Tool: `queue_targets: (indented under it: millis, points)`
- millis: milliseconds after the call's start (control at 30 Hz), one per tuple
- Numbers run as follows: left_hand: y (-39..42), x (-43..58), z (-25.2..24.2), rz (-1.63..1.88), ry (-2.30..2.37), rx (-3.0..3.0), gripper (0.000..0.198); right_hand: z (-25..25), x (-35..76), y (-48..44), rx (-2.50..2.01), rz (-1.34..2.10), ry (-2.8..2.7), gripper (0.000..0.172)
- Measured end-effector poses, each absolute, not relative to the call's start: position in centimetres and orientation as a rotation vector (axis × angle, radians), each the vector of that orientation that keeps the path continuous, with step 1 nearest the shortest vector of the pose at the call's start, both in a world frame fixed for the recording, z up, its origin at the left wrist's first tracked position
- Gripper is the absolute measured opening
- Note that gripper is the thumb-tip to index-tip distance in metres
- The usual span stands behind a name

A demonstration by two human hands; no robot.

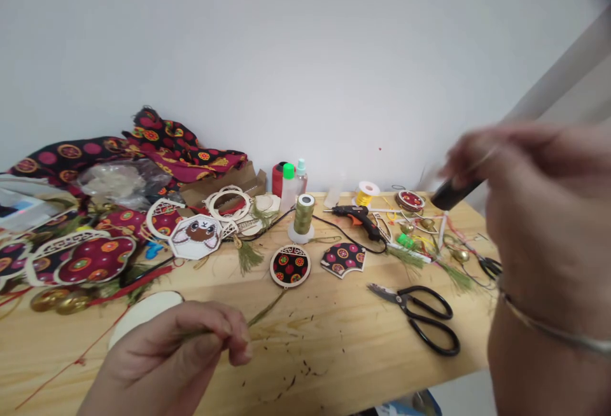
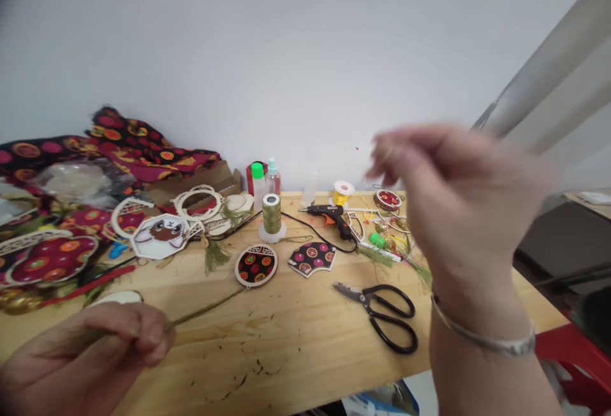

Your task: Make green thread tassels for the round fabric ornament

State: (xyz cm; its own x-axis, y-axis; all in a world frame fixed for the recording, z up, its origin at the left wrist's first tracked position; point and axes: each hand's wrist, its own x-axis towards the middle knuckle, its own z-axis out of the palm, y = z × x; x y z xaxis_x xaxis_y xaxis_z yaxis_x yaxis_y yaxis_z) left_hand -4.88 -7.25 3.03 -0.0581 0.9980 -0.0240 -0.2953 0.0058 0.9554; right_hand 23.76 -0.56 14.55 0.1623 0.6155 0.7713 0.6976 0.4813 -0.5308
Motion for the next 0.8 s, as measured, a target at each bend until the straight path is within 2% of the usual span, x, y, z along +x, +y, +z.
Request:
queue_targets:
  millis: [33,100,133,167,233,300,433,567,700,800]
  points:
    - [-7.2,-4.7,3.1,1.351,1.063,0.953,0.008,12.8,24.6,-1.0,-1.236,-0.059,-1.717,0.009]
    - [-7.2,-4.2,3.3,1.290,1.140,0.914,0.009,9.3,26.3,-1.4,-1.321,0.321,-2.353,0.014]
    - [-7.2,-3.9,3.4,1.251,1.162,0.909,0.009,7.8,27.0,-1.5,-1.358,0.441,-2.560,0.020]
    - [-7.3,-3.6,3.3,1.210,1.170,0.920,0.009,6.5,27.4,-1.7,-1.448,0.404,-2.615,0.029]
    - [-7.4,-3.0,3.2,1.120,1.150,0.956,0.009,4.8,27.1,-2.2,-1.684,0.190,-2.511,0.040]
    - [-7.5,-2.4,2.9,1.038,1.110,0.995,0.010,4.4,25.3,-3.1,-1.670,0.164,-2.341,0.035]
    - [-7.7,-1.6,2.7,0.943,1.051,1.063,0.013,4.7,19.6,-4.8,-1.057,0.804,-2.087,0.032]
    - [-7.7,-1.7,2.6,0.988,1.050,1.051,0.013,4.0,16.1,-5.2,-0.745,1.301,-1.993,0.037]
    - [-7.5,-2.1,2.1,1.075,1.059,0.969,0.007,3.0,15.8,-4.7,-0.744,1.550,-1.860,0.043]
    - [-7.2,-2.0,1.8,1.094,0.994,0.890,0.005,2.5,16.2,-4.6,-0.802,1.594,-1.846,0.031]
